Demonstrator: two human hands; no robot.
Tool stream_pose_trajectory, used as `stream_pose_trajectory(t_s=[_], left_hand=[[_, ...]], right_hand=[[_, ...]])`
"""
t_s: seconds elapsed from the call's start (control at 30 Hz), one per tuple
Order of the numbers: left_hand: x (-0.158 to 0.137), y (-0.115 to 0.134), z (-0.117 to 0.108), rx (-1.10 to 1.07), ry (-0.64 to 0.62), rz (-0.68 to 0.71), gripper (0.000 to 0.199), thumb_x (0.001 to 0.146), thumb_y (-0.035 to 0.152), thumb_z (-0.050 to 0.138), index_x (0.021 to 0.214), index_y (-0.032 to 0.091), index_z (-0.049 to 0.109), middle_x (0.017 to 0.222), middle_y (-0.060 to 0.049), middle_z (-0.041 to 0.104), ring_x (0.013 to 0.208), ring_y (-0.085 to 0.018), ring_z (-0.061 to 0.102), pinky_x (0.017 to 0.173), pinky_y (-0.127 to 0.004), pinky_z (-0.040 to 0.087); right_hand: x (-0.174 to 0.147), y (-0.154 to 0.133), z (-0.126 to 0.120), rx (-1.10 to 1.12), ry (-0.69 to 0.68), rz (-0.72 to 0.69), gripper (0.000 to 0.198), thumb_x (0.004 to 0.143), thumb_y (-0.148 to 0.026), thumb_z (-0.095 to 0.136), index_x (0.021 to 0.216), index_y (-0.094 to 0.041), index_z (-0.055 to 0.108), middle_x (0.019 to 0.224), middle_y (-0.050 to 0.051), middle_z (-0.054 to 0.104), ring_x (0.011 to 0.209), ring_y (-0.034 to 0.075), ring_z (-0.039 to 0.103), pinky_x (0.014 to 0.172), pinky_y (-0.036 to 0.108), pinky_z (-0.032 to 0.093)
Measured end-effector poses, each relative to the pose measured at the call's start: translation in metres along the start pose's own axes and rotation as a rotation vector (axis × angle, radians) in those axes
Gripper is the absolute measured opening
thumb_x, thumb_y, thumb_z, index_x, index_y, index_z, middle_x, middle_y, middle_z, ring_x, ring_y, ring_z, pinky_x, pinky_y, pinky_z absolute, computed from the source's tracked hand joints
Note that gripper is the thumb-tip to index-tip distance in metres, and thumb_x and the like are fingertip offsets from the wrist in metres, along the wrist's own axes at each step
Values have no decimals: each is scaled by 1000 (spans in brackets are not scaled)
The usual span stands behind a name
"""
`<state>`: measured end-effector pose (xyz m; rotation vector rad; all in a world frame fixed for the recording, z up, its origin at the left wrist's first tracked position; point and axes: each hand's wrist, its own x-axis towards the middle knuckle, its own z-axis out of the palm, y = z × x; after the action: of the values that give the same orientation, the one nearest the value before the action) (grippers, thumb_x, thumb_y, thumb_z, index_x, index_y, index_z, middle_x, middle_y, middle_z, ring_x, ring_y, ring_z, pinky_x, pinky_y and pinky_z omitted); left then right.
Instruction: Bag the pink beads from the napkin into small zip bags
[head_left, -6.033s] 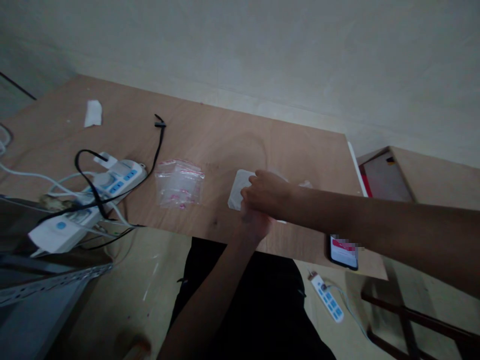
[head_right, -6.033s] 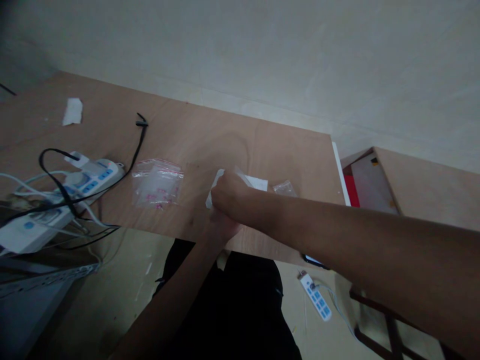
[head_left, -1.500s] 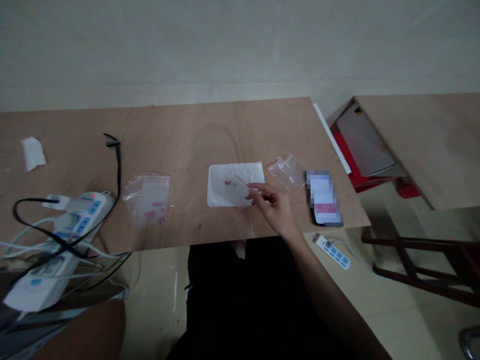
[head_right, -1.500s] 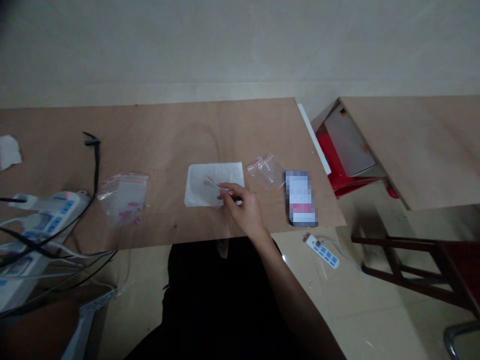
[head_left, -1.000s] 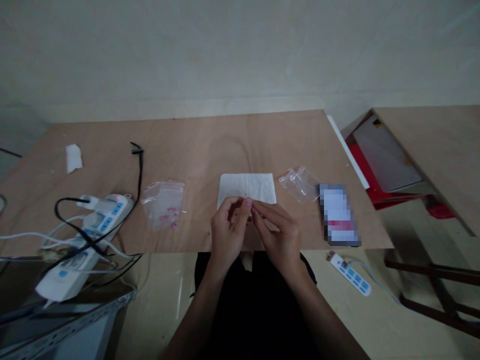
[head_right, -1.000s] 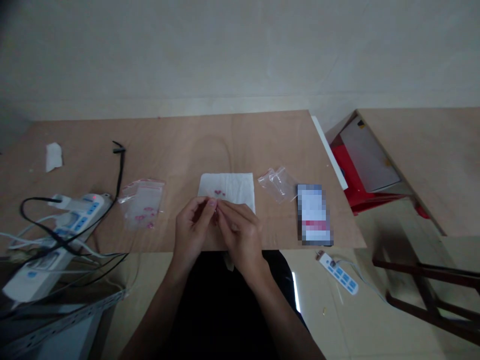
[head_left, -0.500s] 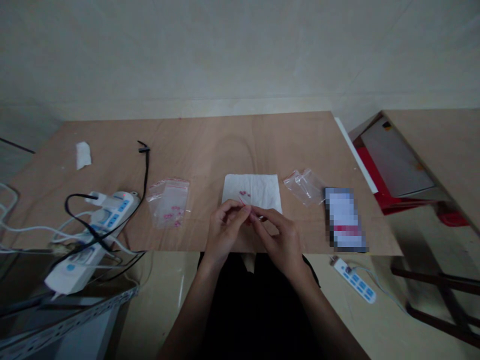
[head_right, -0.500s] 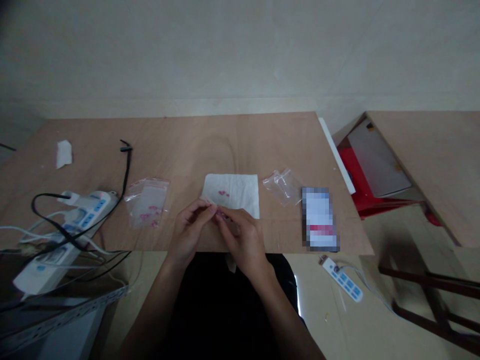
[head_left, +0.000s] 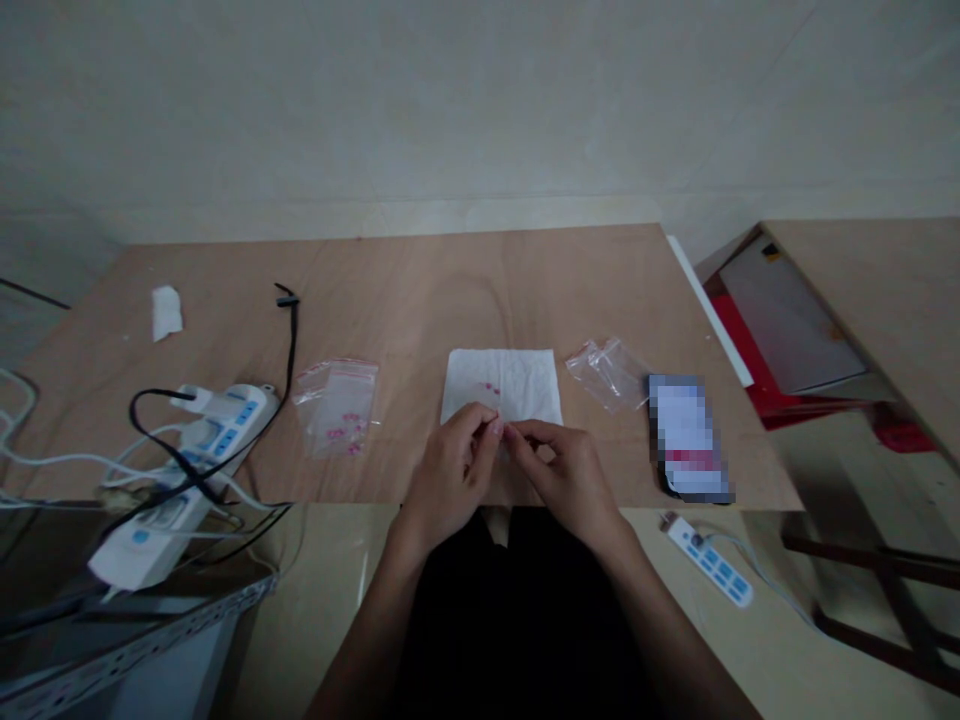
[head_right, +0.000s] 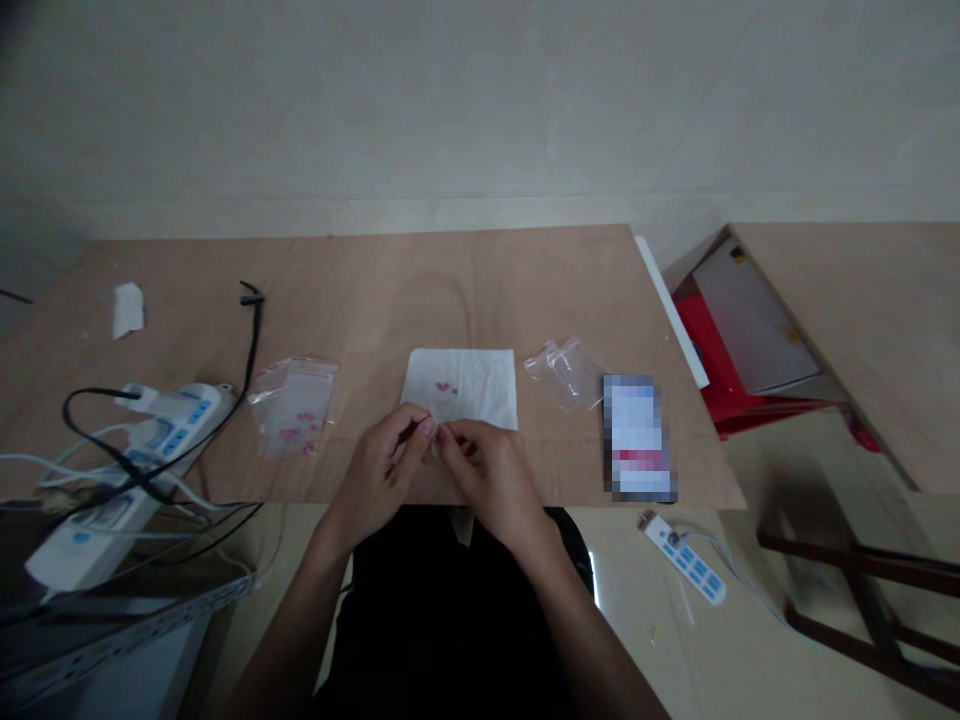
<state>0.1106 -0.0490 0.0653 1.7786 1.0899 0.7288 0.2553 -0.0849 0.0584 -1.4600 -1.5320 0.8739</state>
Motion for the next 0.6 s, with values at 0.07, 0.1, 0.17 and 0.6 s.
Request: stream_pose_trajectory(t_s=[0.07,0.1,0.17,0.6], left_hand=[[-1,2,-2,84,-18,-11,20,94,26,41,75,20,47,73,2,51,68,-13,50,66,-26,38],[-2,3,-2,131,-13,-22,19,92,23,41,73,20,45,71,2,50,66,-13,49,64,-26,37],[-3,6,-4,211,-5,-47,18,87,18,43,69,21,40,69,3,47,63,-12,46,61,-26,34],[2,16,-10,84,-72,-122,25,88,25,39,64,20,46,59,4,50,58,-13,49,56,-26,32]], right_hand=[[0,3,0,-149,30,-52,29,91,-29,51,75,-21,73,63,2,70,53,14,61,50,24,45],[-1,5,0,-236,75,-78,29,91,-28,52,72,-20,73,60,2,69,51,14,60,49,24,44],[0,8,-1,-382,200,-113,27,88,-25,53,69,-19,71,59,4,68,50,15,60,49,26,43],[2,17,-20,296,-279,-177,82,63,-34,86,137,-33,51,138,7,58,128,25,54,110,45,41]])
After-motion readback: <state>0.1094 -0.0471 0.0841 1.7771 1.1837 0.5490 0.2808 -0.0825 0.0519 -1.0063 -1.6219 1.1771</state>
